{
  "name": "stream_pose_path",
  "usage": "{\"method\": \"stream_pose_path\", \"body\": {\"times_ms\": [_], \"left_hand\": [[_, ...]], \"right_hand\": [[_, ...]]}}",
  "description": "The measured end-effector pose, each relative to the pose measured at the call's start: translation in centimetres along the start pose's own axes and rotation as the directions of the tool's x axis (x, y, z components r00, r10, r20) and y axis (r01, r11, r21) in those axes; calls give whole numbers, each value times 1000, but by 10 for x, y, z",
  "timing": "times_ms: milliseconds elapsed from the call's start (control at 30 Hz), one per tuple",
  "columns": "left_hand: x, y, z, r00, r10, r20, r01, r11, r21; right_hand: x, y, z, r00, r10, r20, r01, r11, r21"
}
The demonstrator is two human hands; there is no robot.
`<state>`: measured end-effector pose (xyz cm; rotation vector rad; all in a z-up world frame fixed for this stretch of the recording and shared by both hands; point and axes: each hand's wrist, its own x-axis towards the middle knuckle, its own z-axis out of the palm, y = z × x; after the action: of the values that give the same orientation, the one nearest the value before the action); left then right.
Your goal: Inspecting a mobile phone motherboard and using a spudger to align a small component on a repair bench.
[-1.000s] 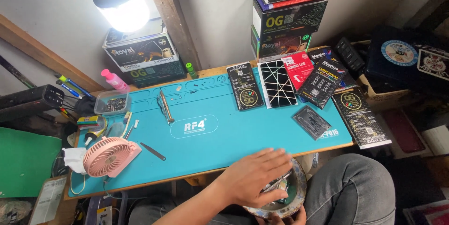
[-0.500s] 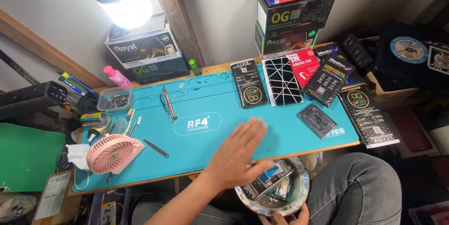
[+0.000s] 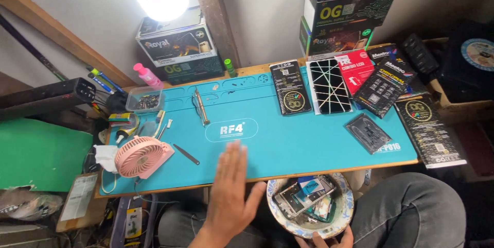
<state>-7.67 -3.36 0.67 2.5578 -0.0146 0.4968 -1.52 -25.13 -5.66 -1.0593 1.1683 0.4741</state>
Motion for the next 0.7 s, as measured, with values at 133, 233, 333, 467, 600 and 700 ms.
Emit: {"method": "stream_pose_path", "body": {"times_ms": [133,233,333,467,600,700], "left_hand": [[-27,-15,11,908,-371,-196,416,860,295],[-27,13,9,935,-352,28,342,922,184],[-17,17,9,967,-250,49,250,968,0],[3,4,17,939,-345,-7,339,919,202],[1,44,17,967,-8,256,45,989,-138],[12,43,19,965,158,211,-98,958,-270]], "right_hand": [[-3,-6,11,987,69,-143,-80,994,-74],[4,1,11,989,66,-133,-80,991,-104],[13,11,9,996,45,-80,-55,990,-130],[25,13,-11,1000,-9,-25,6,993,-115],[12,28,-9,978,-205,-46,188,951,-245],[2,25,-8,973,-215,-79,192,955,-227]]}}
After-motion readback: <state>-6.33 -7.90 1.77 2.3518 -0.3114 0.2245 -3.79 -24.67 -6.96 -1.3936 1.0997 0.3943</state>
